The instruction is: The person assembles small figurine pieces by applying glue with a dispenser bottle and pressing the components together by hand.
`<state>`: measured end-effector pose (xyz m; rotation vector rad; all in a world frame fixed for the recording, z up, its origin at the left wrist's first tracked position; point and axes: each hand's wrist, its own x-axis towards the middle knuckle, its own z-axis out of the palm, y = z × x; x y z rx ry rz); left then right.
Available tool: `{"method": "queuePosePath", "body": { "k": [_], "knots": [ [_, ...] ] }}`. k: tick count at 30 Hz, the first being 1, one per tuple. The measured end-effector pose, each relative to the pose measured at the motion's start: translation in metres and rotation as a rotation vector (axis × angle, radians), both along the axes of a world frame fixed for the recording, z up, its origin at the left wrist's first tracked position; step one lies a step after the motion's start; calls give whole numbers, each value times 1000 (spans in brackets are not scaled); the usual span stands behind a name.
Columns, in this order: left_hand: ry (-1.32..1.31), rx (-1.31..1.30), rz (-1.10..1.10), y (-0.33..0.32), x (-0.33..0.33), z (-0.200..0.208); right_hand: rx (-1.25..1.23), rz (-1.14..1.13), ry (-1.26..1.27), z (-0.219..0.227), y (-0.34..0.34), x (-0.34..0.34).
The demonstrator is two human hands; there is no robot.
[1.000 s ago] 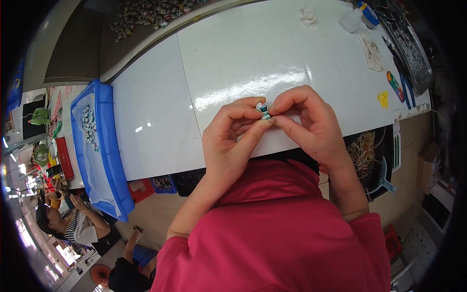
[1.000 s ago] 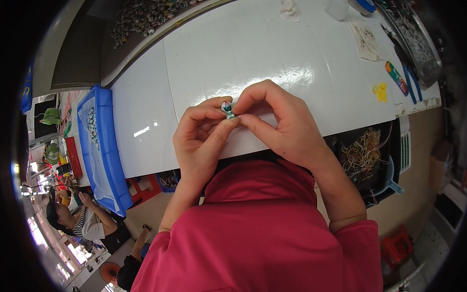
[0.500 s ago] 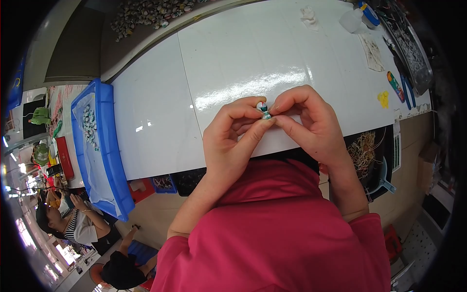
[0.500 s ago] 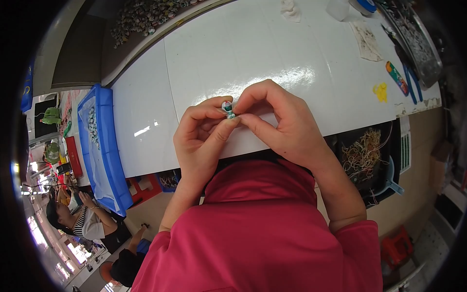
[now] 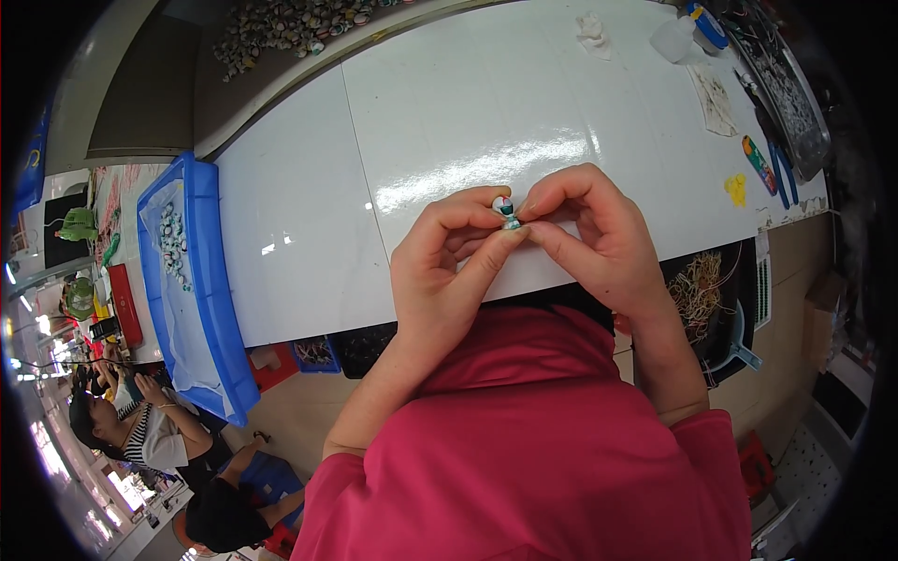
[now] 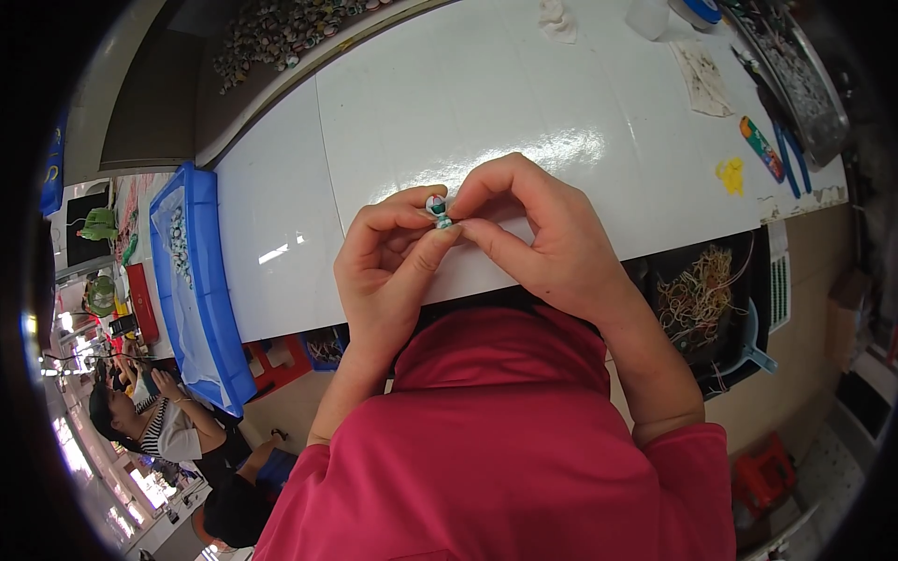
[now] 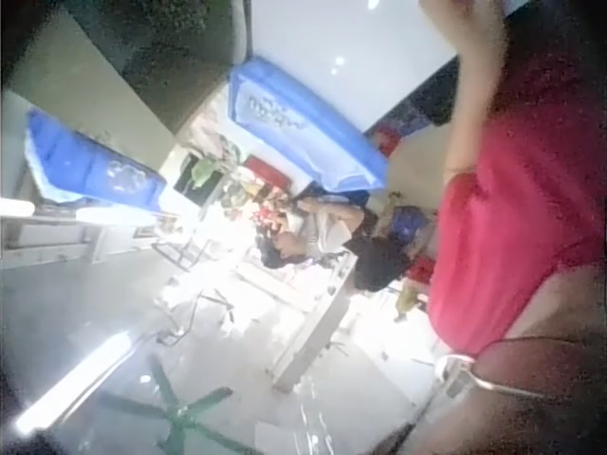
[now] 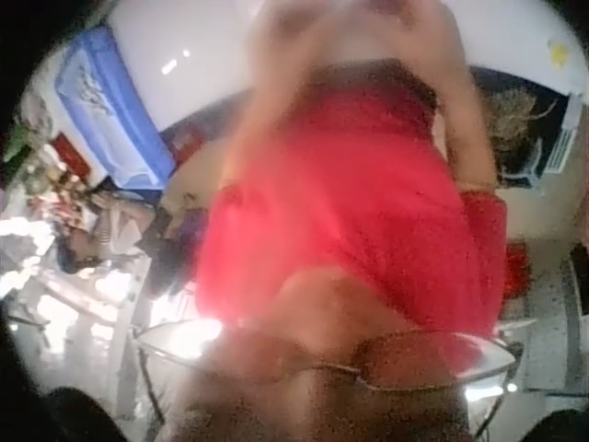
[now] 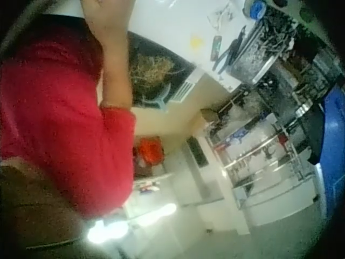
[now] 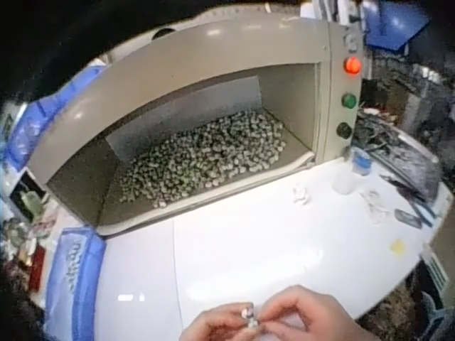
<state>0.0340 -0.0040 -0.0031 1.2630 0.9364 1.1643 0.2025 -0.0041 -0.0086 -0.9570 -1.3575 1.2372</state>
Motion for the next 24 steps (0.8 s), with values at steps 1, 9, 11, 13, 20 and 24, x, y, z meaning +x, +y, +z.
{"method": "queuePosePath", "body": {
  "k": [1,9,11,13,20,24],
  "knots": [
    [0,2,-2,0,0,0,-3,0,2,0,0,0],
    [-110,-101,-27,-4,5,13,7,-35,41,7,-3,2],
    [-50,-108,-64,-3,5,16,35,-70,38,9,-3,4],
    [-91,-183,-93,-2,5,22,149,-109,-75,13,-3,4],
    [-28,-10,-219,8,-5,8,304,-108,-190,20,5,3],
    [-146,-63,-250,10,-8,8,249,-100,-164,17,3,1]
  ]
}}
